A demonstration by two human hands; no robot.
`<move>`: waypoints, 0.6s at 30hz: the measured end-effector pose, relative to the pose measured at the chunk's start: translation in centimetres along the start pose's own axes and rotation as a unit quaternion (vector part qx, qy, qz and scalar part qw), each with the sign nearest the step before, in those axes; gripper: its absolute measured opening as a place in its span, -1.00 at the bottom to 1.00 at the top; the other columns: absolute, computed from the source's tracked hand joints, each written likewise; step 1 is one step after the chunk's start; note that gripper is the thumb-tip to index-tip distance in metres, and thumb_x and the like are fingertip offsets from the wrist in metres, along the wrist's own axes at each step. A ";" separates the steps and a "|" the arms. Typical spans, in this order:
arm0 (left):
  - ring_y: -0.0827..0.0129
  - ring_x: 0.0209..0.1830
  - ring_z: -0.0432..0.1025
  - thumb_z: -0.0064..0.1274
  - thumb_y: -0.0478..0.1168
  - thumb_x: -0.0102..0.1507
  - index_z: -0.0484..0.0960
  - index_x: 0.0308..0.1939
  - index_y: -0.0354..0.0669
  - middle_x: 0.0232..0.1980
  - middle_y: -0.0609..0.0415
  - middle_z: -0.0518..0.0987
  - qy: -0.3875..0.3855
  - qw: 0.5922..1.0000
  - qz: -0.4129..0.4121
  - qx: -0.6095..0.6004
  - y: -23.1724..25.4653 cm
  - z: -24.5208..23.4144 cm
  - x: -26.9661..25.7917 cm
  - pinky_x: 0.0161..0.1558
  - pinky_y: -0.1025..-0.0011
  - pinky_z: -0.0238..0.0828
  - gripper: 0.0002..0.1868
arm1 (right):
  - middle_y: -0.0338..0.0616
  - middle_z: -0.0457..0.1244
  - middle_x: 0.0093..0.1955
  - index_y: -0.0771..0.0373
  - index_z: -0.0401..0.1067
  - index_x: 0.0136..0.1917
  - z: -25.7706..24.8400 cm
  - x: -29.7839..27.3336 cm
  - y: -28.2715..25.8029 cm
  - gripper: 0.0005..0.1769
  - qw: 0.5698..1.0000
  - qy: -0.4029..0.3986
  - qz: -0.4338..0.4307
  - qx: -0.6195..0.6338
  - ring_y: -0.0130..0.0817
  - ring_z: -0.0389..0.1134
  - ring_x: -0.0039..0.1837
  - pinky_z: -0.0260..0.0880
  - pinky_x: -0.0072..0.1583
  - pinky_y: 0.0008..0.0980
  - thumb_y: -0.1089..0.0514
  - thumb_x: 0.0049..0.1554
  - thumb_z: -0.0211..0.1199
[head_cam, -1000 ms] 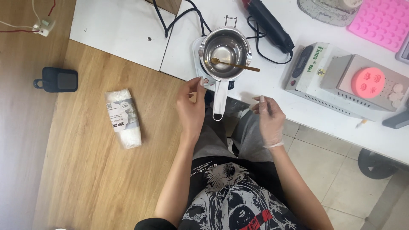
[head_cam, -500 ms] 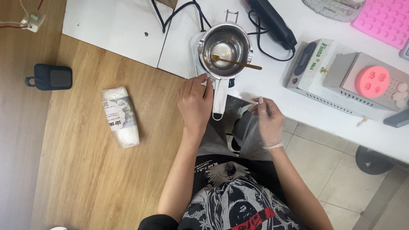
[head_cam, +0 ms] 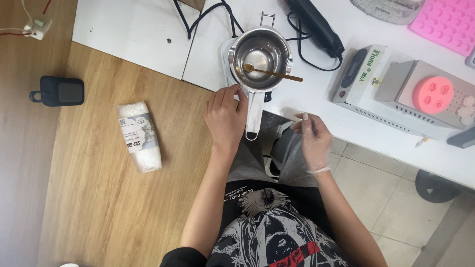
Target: The person is melting wax in a small metal pot using a heat gun and a stirring stick at a workbench.
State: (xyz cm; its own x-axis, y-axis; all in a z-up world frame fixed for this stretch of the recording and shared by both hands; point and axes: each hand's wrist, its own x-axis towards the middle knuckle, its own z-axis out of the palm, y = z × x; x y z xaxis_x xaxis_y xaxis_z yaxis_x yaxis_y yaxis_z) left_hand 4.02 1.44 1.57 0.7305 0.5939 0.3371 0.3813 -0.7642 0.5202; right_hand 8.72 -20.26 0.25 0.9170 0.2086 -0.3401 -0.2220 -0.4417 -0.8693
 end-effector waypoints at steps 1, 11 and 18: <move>0.32 -0.24 0.54 0.21 -0.29 0.29 0.71 -0.13 -0.18 -0.21 0.12 0.66 -0.001 1.000 0.000 0.000 0.1 -0.1 0.1 -0.21 0.32 0.41 -0.91 | -0.15 0.40 -0.17 0.31 0.50 0.11 -0.1 0.0 0.0 -0.65 1.000 0.000 0.001 0.000 -0.49 0.40 -0.12 0.46 -0.01 -0.48 -0.01 0.37 0.09; 0.29 -0.22 0.54 0.23 -0.30 0.27 0.69 -0.14 -0.17 -0.20 0.13 0.66 0.010 1.000 0.001 -0.003 0.6 -0.6 0.3 -0.17 0.30 0.40 -0.90 | -0.15 0.39 -0.19 0.31 0.51 0.10 -0.3 0.1 0.4 -0.66 1.000 0.007 -0.004 -0.009 -0.49 0.38 -0.14 0.44 -0.02 -0.48 0.00 0.38 0.09; 0.30 -0.16 0.56 0.24 -0.29 0.28 0.68 -0.13 -0.14 -0.19 0.15 0.66 0.013 1.000 0.003 -0.001 1.1 -0.8 0.1 -0.14 0.28 0.38 -0.89 | -0.14 0.39 -0.18 0.34 0.51 0.11 -0.8 0.0 0.2 -0.65 1.000 0.015 -0.015 0.011 -0.48 0.37 -0.13 0.41 0.00 -0.48 0.02 0.40 0.09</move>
State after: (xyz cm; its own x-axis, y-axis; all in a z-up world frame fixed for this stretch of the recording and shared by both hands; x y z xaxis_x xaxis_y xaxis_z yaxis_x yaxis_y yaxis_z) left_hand 4.06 0.83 2.84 0.7179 0.5951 0.3613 0.3748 -0.7677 0.5198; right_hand 8.91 -21.11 0.35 0.9331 0.1950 -0.3022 -0.2004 -0.4158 -0.8871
